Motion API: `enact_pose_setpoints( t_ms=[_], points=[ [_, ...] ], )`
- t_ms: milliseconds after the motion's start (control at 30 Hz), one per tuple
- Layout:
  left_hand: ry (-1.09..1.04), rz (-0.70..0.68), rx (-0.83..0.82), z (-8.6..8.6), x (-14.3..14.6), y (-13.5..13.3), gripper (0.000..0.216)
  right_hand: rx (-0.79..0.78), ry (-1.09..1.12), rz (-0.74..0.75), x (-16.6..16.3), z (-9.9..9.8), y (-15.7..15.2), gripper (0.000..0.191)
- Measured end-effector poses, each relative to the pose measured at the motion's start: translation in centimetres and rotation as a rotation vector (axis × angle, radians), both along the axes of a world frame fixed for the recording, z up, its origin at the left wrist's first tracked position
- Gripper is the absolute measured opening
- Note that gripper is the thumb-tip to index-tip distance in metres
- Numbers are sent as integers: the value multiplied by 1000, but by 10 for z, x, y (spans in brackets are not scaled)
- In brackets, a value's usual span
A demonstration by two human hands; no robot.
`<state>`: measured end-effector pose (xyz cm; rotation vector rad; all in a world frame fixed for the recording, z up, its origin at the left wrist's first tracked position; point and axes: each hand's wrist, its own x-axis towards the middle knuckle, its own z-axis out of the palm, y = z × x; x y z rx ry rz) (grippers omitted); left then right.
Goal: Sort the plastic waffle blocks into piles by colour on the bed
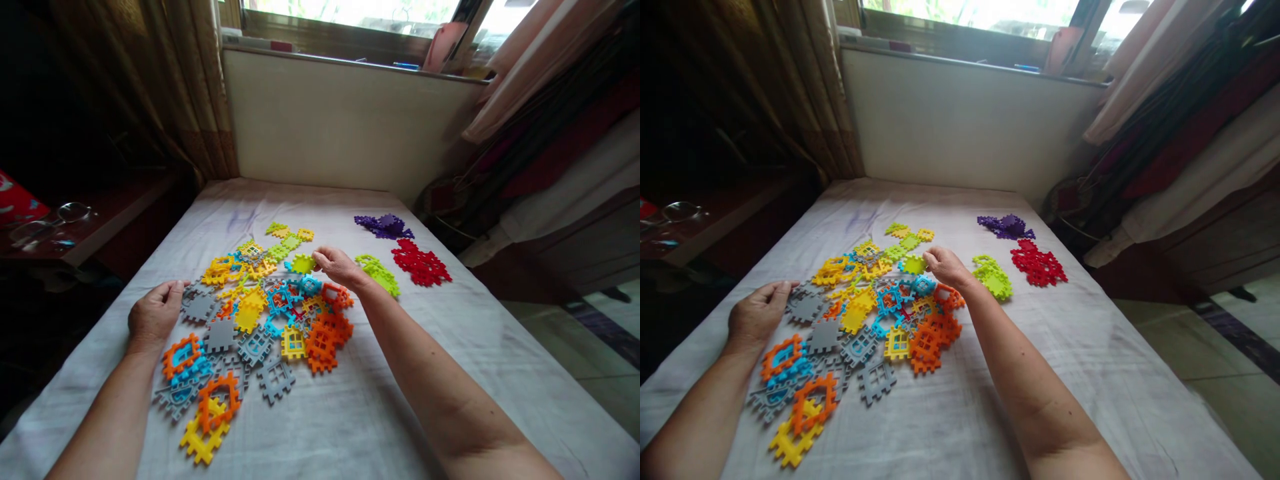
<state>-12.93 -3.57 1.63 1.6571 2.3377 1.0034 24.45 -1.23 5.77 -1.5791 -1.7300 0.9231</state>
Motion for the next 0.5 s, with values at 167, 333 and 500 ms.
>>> enact_pose_setpoints(
  t_ms=[167,333,500],
  points=[
    [6,-5,8,0,-1,0,23,-80,-10,-212,-5,-7,4,25],
    [9,3,-6,0,-3,0,26,-185,-66,-253,13,-4,2,36],
    [6,-4,-12,2,-1,0,27,-234,-93,-187,20,0,-3,35]
  ],
)
